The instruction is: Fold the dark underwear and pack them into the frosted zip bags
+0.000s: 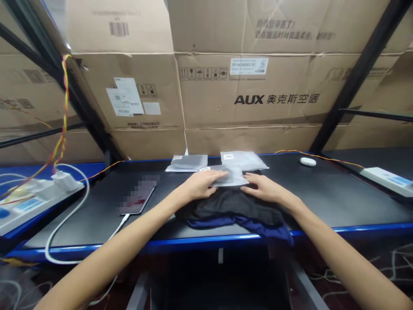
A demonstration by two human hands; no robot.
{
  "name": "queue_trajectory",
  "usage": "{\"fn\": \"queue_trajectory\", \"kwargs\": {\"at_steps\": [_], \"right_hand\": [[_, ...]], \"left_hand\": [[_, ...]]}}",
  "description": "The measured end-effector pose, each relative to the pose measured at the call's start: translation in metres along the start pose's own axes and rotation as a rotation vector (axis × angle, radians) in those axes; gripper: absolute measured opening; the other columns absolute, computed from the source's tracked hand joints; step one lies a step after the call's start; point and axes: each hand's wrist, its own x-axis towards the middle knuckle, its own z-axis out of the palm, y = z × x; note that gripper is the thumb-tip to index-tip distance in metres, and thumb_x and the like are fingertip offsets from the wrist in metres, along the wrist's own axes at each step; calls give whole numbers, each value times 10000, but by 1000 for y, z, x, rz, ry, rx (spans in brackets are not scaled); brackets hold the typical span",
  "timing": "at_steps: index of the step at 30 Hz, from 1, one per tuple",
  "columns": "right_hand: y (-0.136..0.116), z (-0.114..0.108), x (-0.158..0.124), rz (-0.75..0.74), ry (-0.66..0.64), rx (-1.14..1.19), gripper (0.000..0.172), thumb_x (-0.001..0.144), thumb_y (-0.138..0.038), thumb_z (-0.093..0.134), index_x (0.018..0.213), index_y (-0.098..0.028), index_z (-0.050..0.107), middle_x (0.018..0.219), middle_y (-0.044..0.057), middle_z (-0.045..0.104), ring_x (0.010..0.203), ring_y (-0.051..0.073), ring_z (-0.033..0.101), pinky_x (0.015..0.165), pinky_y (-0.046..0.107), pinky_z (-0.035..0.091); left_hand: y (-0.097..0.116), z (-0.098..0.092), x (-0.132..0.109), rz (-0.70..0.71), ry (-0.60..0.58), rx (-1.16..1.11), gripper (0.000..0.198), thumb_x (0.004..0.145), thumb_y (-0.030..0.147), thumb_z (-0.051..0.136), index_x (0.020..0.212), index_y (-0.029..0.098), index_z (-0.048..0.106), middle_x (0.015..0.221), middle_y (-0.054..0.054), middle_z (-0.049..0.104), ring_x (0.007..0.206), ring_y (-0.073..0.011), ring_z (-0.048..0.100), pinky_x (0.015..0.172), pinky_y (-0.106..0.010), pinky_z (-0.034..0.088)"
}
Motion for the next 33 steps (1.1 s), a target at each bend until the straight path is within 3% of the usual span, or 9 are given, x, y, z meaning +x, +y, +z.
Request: {"fn": "queue_trajectory", "kwargs": {"at_steps": [3, 5, 8, 12, 20, 25, 28, 33], "right_hand": [[2, 0, 1, 7, 4, -33, 350, 929, -377, 524, 1178, -216, 709, 1374, 103, 605, 1341, 312, 488, 1111, 487, 400], [4, 0, 1, 27, 19, -61, 338, 914, -341, 535, 1169, -207, 712, 1351, 118, 622, 1320, 321, 510, 1093, 485, 416], [7, 2, 1, 49, 55, -79, 305, 888, -305, 560, 1119, -196, 727, 1271, 123, 675, 1267, 328, 560, 1056, 476, 451], [10, 3, 1, 68, 110, -60, 278, 868, -235, 555, 1073, -179, 734, 1183, 114, 720, 1111, 305, 662, 976, 438, 509], [10, 3, 2, 107, 253, -38, 272, 886, -250, 520, 1026, -207, 749, 1103, 92, 751, 1033, 283, 695, 950, 447, 525], [-10, 0, 5, -32, 369, 33, 287, 907, -327, 524, 1075, -234, 737, 1168, 79, 727, 1115, 281, 660, 1028, 469, 482], [-32, 1, 12, -174, 322, 19, 286, 927, -306, 519, 1120, -244, 720, 1180, 62, 722, 1158, 268, 634, 1044, 446, 470], [-70, 9, 29, -346, 216, -116, 238, 921, -214, 550, 1097, -214, 712, 1155, 73, 725, 1066, 238, 664, 950, 382, 516]], "left_hand": [[-15, -19, -20, 50, -86, -155, 807, 749, 56, 586, 1499, 256, 366, 1527, -29, 437, 1430, -252, 367, 1178, -409, 341], [-25, -25, -34, 27, -86, -180, 846, 704, 5, 547, 1494, 256, 376, 1557, -36, 389, 1455, -241, 324, 1195, -414, 315], [-36, -21, -49, 10, -8, -164, 682, 759, 34, 539, 1407, 245, 497, 1510, -47, 459, 1404, -226, 415, 1176, -402, 346], [-46, -7, -58, -5, 121, -116, 338, 878, 173, 560, 1201, 232, 639, 1280, -42, 663, 1178, -205, 626, 1042, -354, 483], [-54, 0, -67, -32, 213, -52, 259, 922, 184, 527, 1130, 223, 676, 1099, -30, 745, 989, -173, 714, 872, -277, 547], [-51, 8, -66, -25, 282, -25, 200, 971, 273, 523, 962, 205, 711, 911, -32, 772, 827, -157, 737, 771, -246, 557], [-44, 12, -64, -20, 289, -39, 217, 980, 272, 506, 933, 198, 705, 906, -30, 771, 814, -151, 736, 757, -235, 553], [-36, 13, -62, -2, 255, -121, 224, 976, 235, 491, 1087, 203, 683, 1063, -36, 757, 928, -153, 729, 828, -237, 552]]}}
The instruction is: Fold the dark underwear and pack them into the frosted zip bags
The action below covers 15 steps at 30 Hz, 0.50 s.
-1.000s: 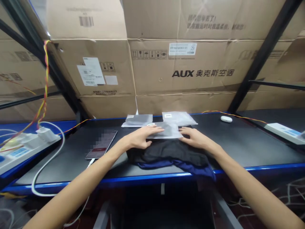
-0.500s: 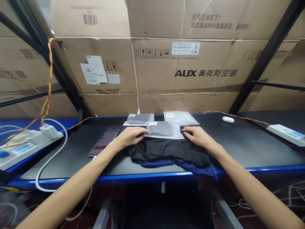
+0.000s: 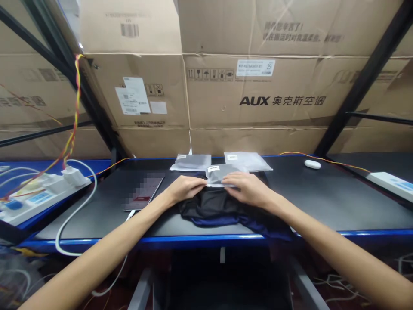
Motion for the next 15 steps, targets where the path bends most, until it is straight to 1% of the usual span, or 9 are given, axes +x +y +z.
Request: {"fn": "queue_trajectory", "kwargs": {"at_steps": [4, 7, 9, 12, 15], "right_hand": [[-14, 14, 18, -97, -104, -166, 164, 946, -246, 568, 1000, -191, 712, 1016, 81, 742, 968, 227, 666, 869, 354, 513], [-18, 26, 27, -125, -122, -352, 181, 952, -282, 571, 908, -162, 700, 879, 90, 723, 856, 225, 654, 768, 337, 496], [-20, 33, 31, -144, -114, -443, 205, 964, -270, 541, 881, -154, 688, 816, 90, 699, 797, 221, 637, 705, 331, 473], [-20, 40, 34, -173, -95, -495, 241, 988, -196, 456, 901, -161, 678, 789, 83, 677, 773, 216, 612, 658, 329, 437], [-19, 41, 33, -177, -88, -509, 223, 973, -169, 454, 923, -176, 671, 822, 79, 668, 793, 217, 594, 642, 331, 420]], "left_hand": [[2, 0, 1, 13, 18, 7, 195, 959, 233, 519, 1036, 197, 695, 996, -29, 767, 878, -153, 735, 791, -231, 553], [4, 0, 2, 34, 42, 18, 172, 951, 226, 537, 998, 195, 699, 953, -24, 769, 845, -147, 734, 763, -225, 548], [4, 0, 3, 39, 42, 26, 166, 948, 224, 541, 986, 196, 699, 938, -21, 769, 830, -145, 733, 752, -223, 545], [5, 0, 3, 38, 31, 28, 168, 945, 217, 534, 983, 197, 697, 934, -23, 766, 822, -145, 730, 747, -224, 538], [5, 0, 4, 28, 24, 32, 168, 936, 202, 526, 964, 198, 691, 924, -27, 760, 826, -144, 721, 746, -223, 527]]}}
